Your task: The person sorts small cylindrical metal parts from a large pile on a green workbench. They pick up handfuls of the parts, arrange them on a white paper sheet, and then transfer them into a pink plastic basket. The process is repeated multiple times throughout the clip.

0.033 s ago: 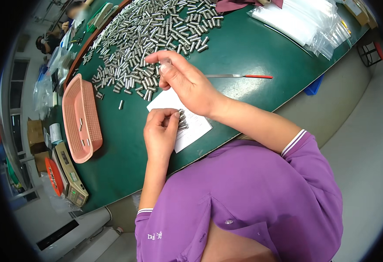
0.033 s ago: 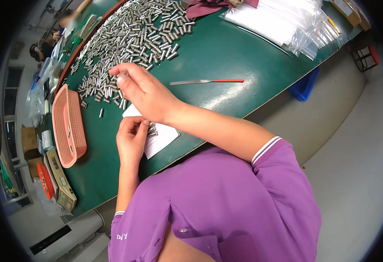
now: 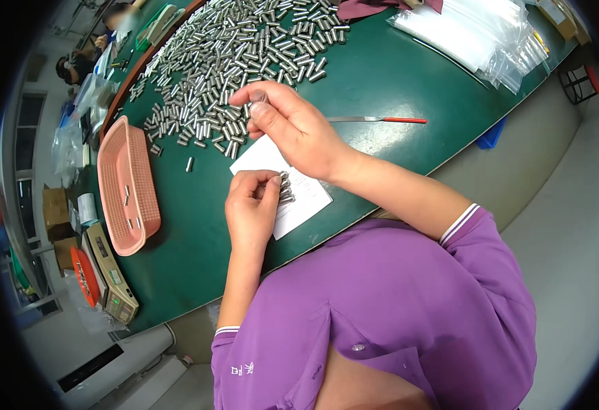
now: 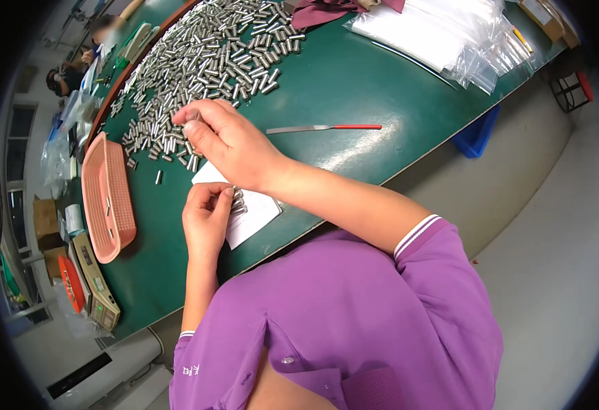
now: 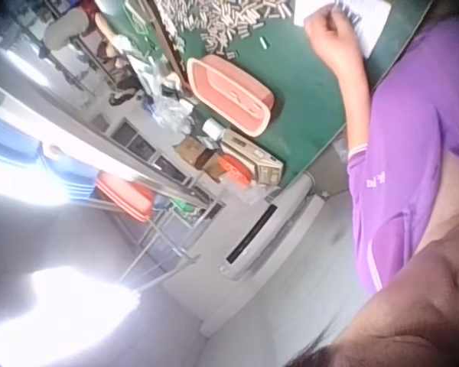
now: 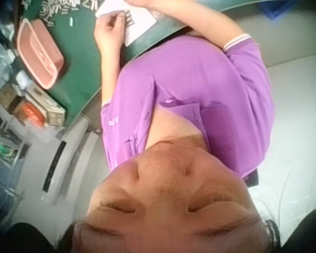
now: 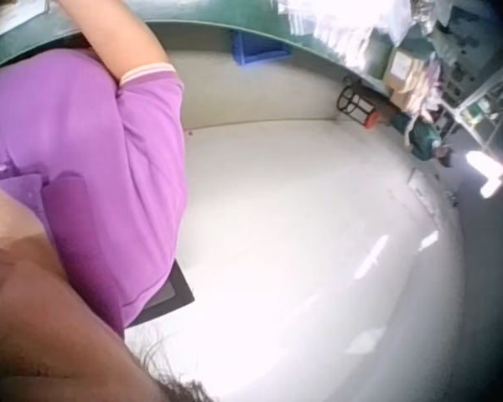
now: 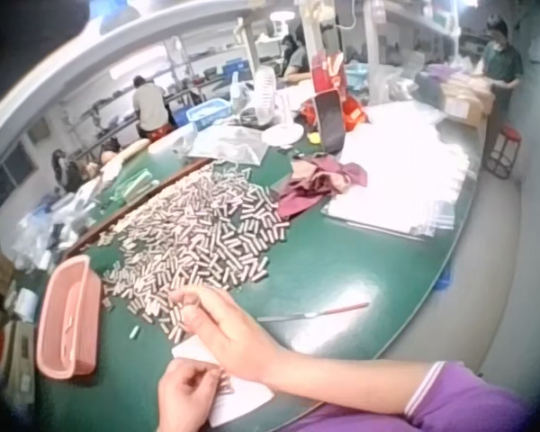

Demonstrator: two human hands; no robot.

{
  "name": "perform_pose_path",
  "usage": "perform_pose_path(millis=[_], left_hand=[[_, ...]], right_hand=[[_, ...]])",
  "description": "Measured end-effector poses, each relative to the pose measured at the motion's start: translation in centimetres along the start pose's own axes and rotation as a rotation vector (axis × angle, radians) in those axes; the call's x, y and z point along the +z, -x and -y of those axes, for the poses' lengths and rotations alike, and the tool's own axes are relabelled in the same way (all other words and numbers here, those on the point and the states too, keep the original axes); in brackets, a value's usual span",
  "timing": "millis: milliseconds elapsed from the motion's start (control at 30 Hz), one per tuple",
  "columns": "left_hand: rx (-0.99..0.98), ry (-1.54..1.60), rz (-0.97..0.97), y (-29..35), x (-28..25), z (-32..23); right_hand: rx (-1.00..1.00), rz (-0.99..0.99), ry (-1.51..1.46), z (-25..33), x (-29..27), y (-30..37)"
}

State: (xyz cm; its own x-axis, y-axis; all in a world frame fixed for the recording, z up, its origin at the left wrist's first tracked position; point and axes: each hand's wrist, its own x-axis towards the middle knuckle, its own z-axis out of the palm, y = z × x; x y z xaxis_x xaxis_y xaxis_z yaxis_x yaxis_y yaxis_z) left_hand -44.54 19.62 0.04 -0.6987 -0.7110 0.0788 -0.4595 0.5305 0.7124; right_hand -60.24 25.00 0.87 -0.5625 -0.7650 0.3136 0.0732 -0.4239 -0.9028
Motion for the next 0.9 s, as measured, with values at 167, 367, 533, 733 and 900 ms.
perform_pose_path(millis=[167,367,533,733,900], left_hand=[[0.010,0.003,-0.021,-0.2,0.1,0.1],[-0.044,0.012,-0.007,-0.1,0.1,0.2],[-0.075,0.049,0.002,-0.3,0.0,0.4],[-0.092,0.089,0.014,-0.4,0.0,0.5],[-0.086,0.103,0.019,-0.5,-0.1,0.6]], right_hand=[[-0.277,0.140,0.049,0.7,0.0,-0.6],[-0.009,0.081,-0.288,1.9,0.8,0.0],[0.096,0.069,-0.214,3.0,1.2,0.7],[0.055,0.044,-0.246,2.5,1.6,0.8],[0.036,0.042,-0.227,2.5,1.9,0.7]])
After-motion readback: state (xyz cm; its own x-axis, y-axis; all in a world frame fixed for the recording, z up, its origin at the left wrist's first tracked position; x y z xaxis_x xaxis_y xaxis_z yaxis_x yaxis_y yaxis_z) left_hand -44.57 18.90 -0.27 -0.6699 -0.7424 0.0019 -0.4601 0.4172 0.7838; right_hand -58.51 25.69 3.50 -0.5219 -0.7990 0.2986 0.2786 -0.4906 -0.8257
